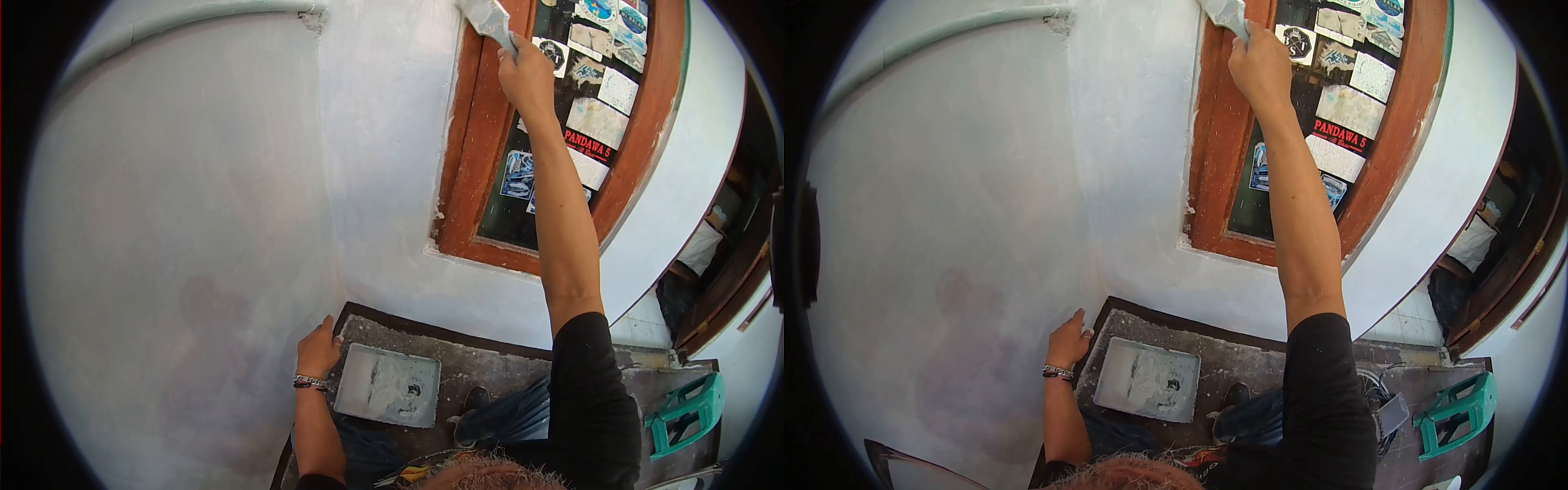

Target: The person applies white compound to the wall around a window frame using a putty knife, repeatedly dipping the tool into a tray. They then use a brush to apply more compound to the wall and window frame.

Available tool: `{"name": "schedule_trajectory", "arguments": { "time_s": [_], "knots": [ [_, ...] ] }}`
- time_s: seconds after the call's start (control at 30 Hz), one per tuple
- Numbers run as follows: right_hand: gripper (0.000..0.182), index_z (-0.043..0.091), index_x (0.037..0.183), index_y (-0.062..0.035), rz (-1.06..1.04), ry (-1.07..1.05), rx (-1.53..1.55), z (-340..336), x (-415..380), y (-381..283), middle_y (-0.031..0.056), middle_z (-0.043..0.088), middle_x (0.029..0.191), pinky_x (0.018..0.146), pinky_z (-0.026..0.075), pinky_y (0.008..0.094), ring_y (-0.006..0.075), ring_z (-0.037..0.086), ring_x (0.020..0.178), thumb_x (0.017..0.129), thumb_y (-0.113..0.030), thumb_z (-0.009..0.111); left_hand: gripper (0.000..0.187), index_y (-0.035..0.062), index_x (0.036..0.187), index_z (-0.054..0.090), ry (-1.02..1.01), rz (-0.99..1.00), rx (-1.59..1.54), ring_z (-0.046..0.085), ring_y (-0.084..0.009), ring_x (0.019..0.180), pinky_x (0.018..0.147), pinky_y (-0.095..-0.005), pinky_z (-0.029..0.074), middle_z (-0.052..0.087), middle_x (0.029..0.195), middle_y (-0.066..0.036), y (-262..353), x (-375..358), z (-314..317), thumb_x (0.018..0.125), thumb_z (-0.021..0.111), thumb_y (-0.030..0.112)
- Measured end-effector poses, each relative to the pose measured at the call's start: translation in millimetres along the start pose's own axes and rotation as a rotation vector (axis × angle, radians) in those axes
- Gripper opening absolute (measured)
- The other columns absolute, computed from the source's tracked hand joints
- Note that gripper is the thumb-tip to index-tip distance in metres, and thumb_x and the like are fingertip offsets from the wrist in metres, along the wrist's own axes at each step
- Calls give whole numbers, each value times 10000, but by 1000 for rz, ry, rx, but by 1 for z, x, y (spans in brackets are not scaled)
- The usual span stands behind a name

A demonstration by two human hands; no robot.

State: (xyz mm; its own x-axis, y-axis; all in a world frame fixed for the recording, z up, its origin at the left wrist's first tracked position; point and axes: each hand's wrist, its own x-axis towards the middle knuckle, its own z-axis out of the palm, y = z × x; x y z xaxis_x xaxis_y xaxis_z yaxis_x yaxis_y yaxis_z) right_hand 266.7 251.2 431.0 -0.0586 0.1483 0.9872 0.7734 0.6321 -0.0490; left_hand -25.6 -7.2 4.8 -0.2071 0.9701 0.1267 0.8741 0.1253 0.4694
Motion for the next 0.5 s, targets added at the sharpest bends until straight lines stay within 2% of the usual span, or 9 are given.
{"name": "schedule_trajectory", "arguments": {
  "time_s": [0.13,0.23,0.33,0.43,0.5],
  "knots": [
    [409,649,1216,18,-20,97,-28,-9,29,-8,282,682,1072,918,498,468,433,656,1019,901,-240,611,549,23,1386,470,-29,-34,4,655,-377,1053,872,-487,513,682,1143,-203,4,0,-4,899,644,206],
    [271,648,1109,-25,-91,162,-21,2,49,-4,269,667,991,868,506,472,426,649,978,840,-49,624,574,42,1422,455,-62,-79,-3,644,-351,1124,936,-468,500,684,1199,-185,7,2,-7,905,632,219],
    [406,654,1213,12,-98,46,-132,7,48,11,281,685,1064,923,498,471,434,655,1022,900,-243,608,574,42,1421,455,-67,-76,-2,645,-350,1123,935,-470,500,686,1196,-184,8,0,-7,905,632,220],
    [398,658,1207,7,-9,-10,-88,0,36,11,280,685,1064,930,495,479,438,651,1026,899,-241,605,572,43,1421,455,-70,-76,-1,644,-347,1126,934,-470,501,687,1194,-183,6,1,-6,907,631,222],
    [396,658,1206,7,-65,96,-84,2,41,9,282,682,1063,931,495,483,441,650,1024,897,-236,605,572,44,1420,456,-82,-83,1,644,-345,1129,935,-468,501,688,1193,-182,8,0,-7,908,633,227]
  ]
}}
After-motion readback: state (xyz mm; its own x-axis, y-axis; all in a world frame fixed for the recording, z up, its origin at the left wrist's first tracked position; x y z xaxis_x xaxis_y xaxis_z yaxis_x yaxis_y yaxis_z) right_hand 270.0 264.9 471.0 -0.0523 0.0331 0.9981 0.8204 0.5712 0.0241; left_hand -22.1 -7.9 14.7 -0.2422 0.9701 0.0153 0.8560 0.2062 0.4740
